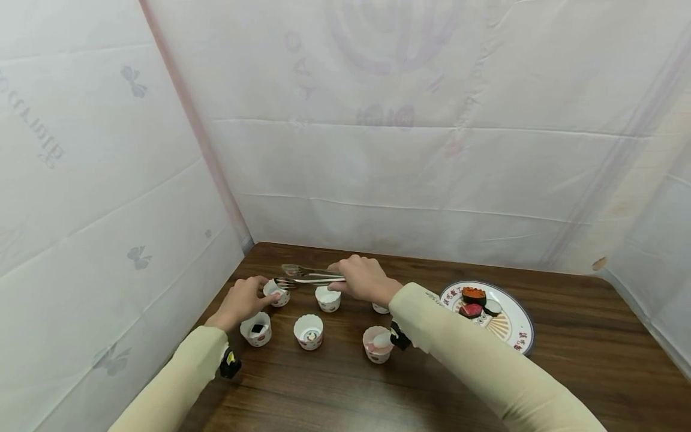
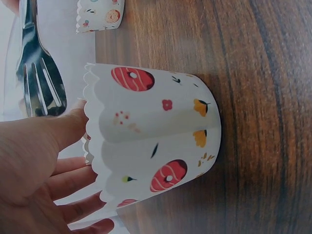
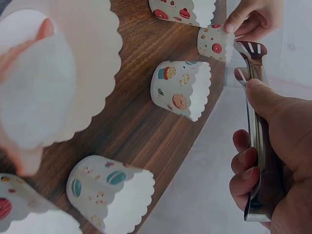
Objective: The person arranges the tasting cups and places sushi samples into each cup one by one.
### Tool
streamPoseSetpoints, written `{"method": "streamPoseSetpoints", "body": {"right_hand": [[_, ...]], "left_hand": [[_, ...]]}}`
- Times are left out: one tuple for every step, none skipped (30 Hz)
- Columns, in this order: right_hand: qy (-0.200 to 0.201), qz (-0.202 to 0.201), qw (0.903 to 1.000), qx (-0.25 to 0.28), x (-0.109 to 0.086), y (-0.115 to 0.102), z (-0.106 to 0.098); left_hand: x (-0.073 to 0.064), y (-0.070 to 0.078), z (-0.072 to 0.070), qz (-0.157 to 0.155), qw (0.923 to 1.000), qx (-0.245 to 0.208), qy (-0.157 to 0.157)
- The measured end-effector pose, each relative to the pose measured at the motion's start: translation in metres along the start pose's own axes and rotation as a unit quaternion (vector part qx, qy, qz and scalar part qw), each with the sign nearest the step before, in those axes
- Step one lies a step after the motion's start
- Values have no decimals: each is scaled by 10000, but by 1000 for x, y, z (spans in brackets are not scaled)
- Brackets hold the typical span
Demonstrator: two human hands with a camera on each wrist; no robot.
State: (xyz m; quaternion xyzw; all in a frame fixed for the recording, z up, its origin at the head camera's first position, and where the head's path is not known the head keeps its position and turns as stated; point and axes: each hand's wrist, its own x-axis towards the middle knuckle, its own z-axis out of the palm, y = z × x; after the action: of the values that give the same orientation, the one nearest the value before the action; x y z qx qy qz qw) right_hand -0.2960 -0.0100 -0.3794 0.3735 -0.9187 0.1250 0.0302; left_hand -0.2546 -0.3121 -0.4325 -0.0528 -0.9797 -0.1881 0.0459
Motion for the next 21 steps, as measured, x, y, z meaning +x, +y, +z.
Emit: {"method": "streamPoseSetpoints", "body": {"right_hand": [[22, 12, 10000, 1, -1, 1, -1], [37, 23, 10000, 19, -3, 2, -2], [66, 25, 10000, 15, -4, 4, -3], [92, 39, 9999, -6, -5, 5, -4], [110, 51, 9999, -12, -7, 7, -5], [128, 69, 9999, -33, -9, 8, -7], [148, 83, 9998, -42, -11, 10, -7], [174, 87, 9998, -30, -13, 12, -8], [197, 98, 9998, -37, -15, 14, -9], [207, 120, 9997, -47, -17, 16, -10], [217, 142, 9997, -46, -19, 18, -12], [234, 170, 9996, -50, -22, 20, -13], [237, 186, 9995, -41, -25, 23, -14], [235, 219, 9995, -44, -27, 25, -15], [239, 247, 9994, -49, -30, 27, -17], [237, 281, 9993, -62, -33, 30, -18], [241, 303, 9992, -36, -36, 33, -19], [252, 324, 9992, -27, -39, 35, -21], [265, 336, 9991, -45, -42, 38, -22], [295, 351, 9989, -58, -45, 41, -23], [334, 351, 9988, -60, -48, 43, -23]], "left_hand": [[0, 0, -1, 14, 10000, 10, -5], [0, -1, -1, 23, 10000, 27, -10], [0, -1, -2, 30, 10000, 38, -11], [1, -1, -2, 28, 10000, 41, -16], [1, -1, -3, 23, 10000, 46, -25], [0, -2, -3, 19, 10000, 44, -33], [0, -2, -3, 16, 10000, 47, -38], [0, -2, -3, 14, 10000, 57, -43], [0, -2, -3, 31, 10000, 63, -35], [0, -1, -3, 53, 10000, 71, -19], [0, -1, -4, 94, 9999, 84, 9], [0, 0, -4, 146, 9998, 87, 55], [0, 0, -4, 214, 9997, 86, 118], [0, 1, -4, 291, 9994, 90, 188], [0, 2, -4, 375, 9989, 86, 272], [0, 4, -4, 447, 9983, 79, 356], [0, 5, -3, 520, 9976, 84, 447], [0, 6, -3, 585, 9968, 86, 532], [1, 7, -2, 647, 9960, 89, 606], [2, 8, -2, 694, 9953, 91, 665], [2, 9, -1, 732, 9947, 93, 718]]}}
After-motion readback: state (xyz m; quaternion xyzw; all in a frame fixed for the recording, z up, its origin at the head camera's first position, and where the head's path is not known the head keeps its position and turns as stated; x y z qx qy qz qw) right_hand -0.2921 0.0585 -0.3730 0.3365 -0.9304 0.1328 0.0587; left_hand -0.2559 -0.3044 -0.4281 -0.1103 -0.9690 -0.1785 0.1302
